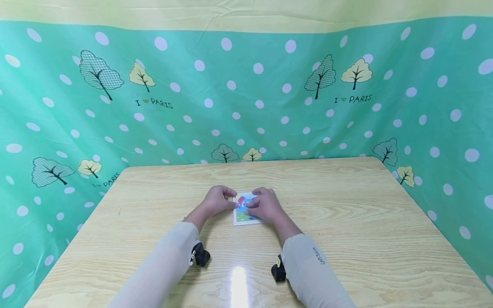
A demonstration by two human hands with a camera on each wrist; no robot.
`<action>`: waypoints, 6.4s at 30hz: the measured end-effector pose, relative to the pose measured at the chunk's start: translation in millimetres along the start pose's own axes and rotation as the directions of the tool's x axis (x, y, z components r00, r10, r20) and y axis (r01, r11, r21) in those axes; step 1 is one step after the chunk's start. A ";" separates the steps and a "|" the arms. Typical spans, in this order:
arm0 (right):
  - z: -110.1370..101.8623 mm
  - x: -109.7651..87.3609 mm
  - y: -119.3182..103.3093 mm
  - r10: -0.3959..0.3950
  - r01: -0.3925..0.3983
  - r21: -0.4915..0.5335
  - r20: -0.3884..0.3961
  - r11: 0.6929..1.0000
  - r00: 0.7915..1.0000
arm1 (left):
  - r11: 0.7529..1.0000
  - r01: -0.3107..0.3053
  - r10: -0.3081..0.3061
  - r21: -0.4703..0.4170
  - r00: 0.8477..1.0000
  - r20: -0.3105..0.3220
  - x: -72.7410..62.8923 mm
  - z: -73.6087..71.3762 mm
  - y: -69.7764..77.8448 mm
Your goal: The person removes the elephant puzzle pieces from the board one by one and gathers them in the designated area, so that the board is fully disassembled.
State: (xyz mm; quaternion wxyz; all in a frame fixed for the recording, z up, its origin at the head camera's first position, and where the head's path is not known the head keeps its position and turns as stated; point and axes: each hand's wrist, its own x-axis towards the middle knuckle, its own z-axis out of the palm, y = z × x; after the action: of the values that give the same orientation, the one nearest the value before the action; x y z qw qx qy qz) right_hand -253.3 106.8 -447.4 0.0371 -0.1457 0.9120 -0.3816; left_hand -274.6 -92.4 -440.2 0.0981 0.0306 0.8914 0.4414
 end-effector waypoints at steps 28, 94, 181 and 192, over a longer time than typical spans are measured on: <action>1.3 -1.6 3.2 -0.028 0.028 -0.001 -0.035 1.000 0.999 | 0.988 -0.115 0.116 -0.099 0.993 0.008 -1.4 -0.4 -6.6; 0.8 -2.8 0.3 0.008 -0.008 0.009 -0.037 1.000 0.999 | 0.994 -0.097 0.099 0.051 0.994 -0.044 18.8 -58.7 -46.8; 3.8 -5.1 2.1 0.015 -0.015 0.002 -0.048 1.000 0.999 | 0.973 -0.210 0.199 0.098 0.973 0.114 -24.9 -3.2 3.2; -4.6 -8.1 6.5 -0.008 0.006 0.044 0.045 0.999 0.999 | 0.946 -0.254 0.229 0.200 0.963 0.139 -20.3 -0.3 1.5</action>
State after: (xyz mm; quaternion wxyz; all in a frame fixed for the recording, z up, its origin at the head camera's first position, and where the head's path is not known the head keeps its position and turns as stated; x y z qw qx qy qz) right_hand -248.0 116.6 -449.2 0.0593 -0.1567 0.9019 -0.3981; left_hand -254.8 -94.6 -435.8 0.0901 0.1753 0.9165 0.3480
